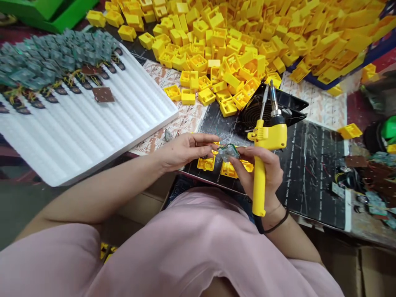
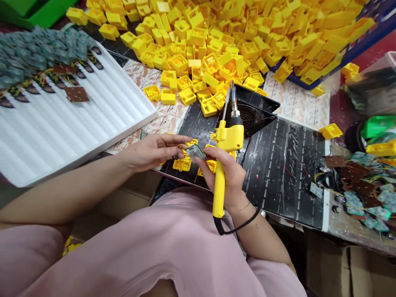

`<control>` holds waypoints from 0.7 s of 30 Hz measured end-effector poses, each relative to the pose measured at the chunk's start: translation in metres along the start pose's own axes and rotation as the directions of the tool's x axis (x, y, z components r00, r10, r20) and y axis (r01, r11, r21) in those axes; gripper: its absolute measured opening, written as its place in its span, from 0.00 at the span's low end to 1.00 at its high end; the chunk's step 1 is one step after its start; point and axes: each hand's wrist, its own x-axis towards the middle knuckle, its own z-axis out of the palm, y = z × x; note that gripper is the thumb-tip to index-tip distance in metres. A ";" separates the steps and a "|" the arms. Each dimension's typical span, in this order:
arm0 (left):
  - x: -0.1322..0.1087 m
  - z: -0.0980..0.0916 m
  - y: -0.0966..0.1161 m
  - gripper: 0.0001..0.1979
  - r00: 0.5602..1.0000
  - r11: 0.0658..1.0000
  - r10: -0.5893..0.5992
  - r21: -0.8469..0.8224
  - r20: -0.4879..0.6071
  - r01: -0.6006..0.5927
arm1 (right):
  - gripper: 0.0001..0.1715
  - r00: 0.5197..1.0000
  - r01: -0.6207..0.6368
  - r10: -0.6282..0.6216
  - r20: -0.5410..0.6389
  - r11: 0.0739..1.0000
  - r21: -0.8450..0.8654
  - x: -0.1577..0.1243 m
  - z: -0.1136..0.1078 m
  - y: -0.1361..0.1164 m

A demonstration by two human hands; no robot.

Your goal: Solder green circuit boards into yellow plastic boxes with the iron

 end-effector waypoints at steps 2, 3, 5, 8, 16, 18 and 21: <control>0.001 0.015 -0.003 0.33 0.986 0.995 0.072 -0.053 -0.149 -0.081 | 0.27 1.000 0.005 -0.005 -0.007 1.000 -0.027 -0.002 0.002 -0.002; 0.002 0.019 -0.003 0.30 0.972 0.988 0.101 -0.093 -0.210 -0.123 | 0.26 1.000 0.006 -0.007 -0.016 0.999 -0.033 -0.003 0.003 -0.003; 0.004 0.024 0.000 0.27 0.959 0.957 0.095 -0.242 -0.266 -0.162 | 0.26 0.998 0.001 -0.002 -0.057 1.000 -0.027 -0.005 0.005 -0.003; 0.006 0.025 0.004 0.28 0.977 0.855 0.002 -0.506 -0.211 -0.111 | 0.27 0.993 -0.013 0.013 -0.116 1.000 -0.006 -0.007 0.004 -0.002; 0.012 0.035 0.003 0.21 0.942 0.862 0.030 -0.468 -0.335 -0.194 | 0.28 0.999 -0.008 0.007 -0.033 0.999 -0.033 -0.010 0.002 -0.002; 0.012 0.035 0.002 0.18 0.916 0.917 0.126 -0.308 -0.382 -0.254 | 0.25 1.000 -0.014 0.014 -0.018 0.999 -0.043 -0.011 0.002 -0.003; 0.010 0.033 -0.001 0.12 0.884 0.949 0.259 -0.066 -0.390 -0.308 | 0.22 0.999 -0.035 0.035 -0.008 0.998 -0.046 -0.012 0.002 -0.003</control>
